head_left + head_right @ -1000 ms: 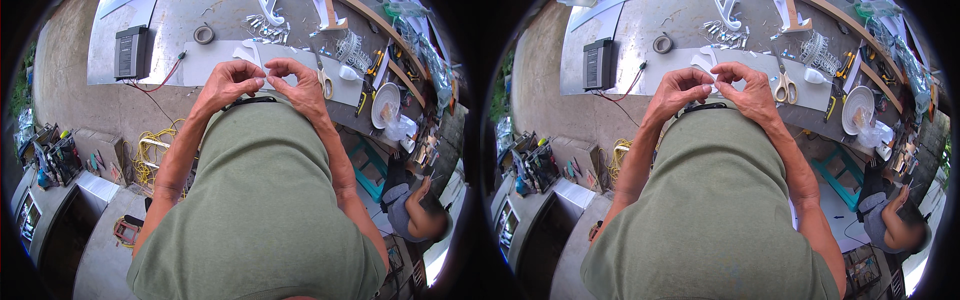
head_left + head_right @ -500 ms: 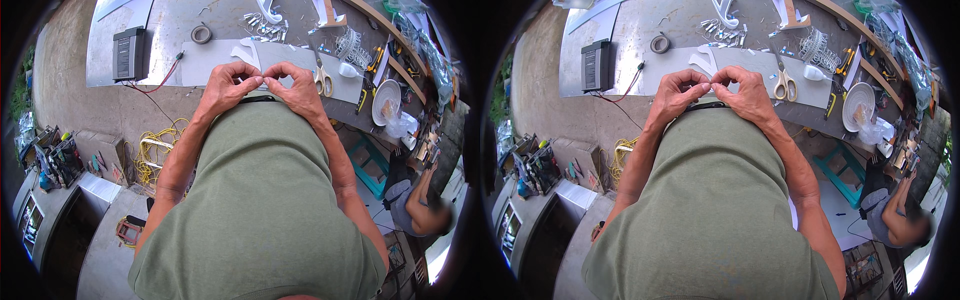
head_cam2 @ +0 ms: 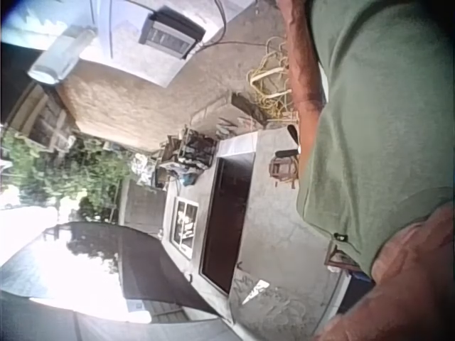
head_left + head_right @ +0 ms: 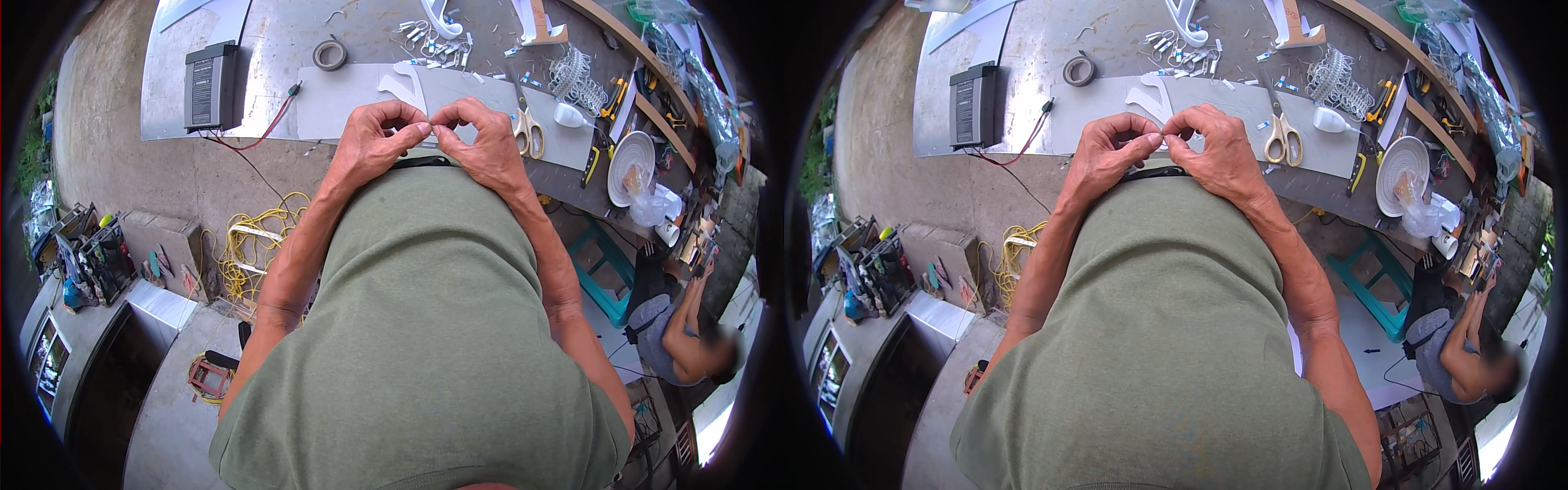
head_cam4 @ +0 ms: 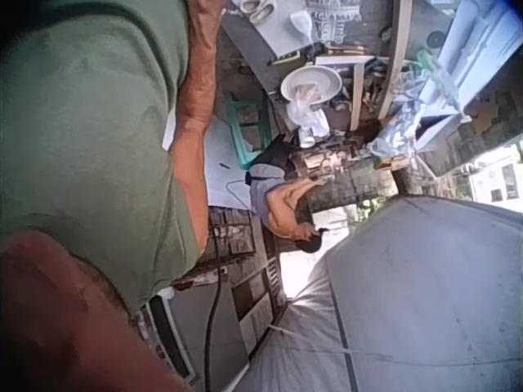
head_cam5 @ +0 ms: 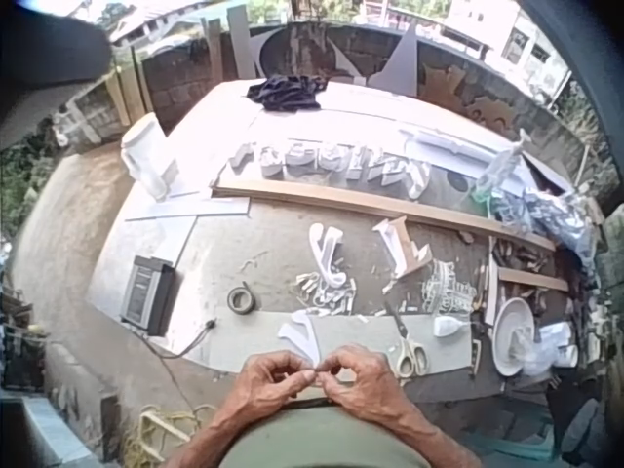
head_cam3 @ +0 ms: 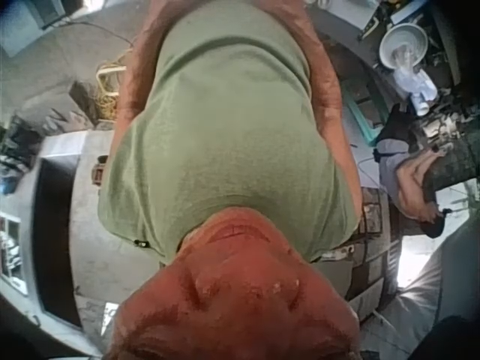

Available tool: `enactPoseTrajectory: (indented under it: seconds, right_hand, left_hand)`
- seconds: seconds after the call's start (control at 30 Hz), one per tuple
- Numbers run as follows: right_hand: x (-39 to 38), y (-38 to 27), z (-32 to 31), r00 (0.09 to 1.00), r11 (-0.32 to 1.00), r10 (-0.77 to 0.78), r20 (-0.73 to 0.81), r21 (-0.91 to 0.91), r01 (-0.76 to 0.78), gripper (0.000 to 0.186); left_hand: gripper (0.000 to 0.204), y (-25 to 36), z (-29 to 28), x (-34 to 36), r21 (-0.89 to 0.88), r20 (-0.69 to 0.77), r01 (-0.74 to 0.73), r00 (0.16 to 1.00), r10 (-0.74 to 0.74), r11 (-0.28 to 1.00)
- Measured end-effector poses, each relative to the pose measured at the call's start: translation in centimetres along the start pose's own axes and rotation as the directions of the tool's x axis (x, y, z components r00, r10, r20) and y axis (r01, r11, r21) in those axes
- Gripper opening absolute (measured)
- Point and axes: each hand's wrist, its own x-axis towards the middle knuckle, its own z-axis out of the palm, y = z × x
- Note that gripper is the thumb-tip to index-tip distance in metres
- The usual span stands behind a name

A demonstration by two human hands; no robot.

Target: Connecting and securing LED strips and wiring to plastic sign letters on a work table.

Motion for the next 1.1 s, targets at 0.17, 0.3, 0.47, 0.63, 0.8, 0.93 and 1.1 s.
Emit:
enactPoseTrajectory:
  seconds: [0.17,0.3,0.47,0.63,0.8,0.93,1.1]
  right_hand:
    - [0.0,0.1,-0.2,0.999,1.000,0.026,0.026,0.003,-0.026,0.011]
    - [0.0,0.2,-0.1,0.999,0.998,-0.041,0.013,-0.048,0.042,0.010]
    - [0.1,0.1,0.0,0.989,0.978,-0.150,0.008,-0.147,0.150,0.009]
    - [0.2,-0.7,-0.4,0.948,0.923,-0.318,-0.026,-0.237,0.303,0.013]
    - [0.1,-1.0,-0.5,0.939,0.899,-0.344,0.018,-0.281,0.335,0.015]
    - [0.1,-1.3,-0.4,0.950,0.913,-0.306,0.062,-0.264,0.312,0.015]
    - [0.1,-1.5,-0.2,0.953,0.929,-0.289,0.090,-0.214,0.302,0.012]
  left_hand:
    - [0.023,-0.3,0.0,0.2,0.009,-0.020,-0.026,0.999,0.026,1.000]
    - [0.023,-0.6,0.1,0.4,0.039,-0.027,-0.027,0.999,0.029,0.999]
    - [0.024,0.1,0.1,0.2,0.104,-0.037,-0.074,0.996,0.078,0.992]
    - [0.019,2.2,-0.2,0.1,0.209,0.022,-0.052,0.999,0.049,0.976]
    - [0.017,2.4,0.0,-0.1,0.244,0.023,-0.041,0.999,0.037,0.969]
    - [0.022,1.3,0.5,0.0,0.168,-0.040,-0.092,0.994,0.100,0.981]
    - [0.018,1.5,0.7,-0.1,0.207,-0.013,-0.050,0.998,0.054,0.977]
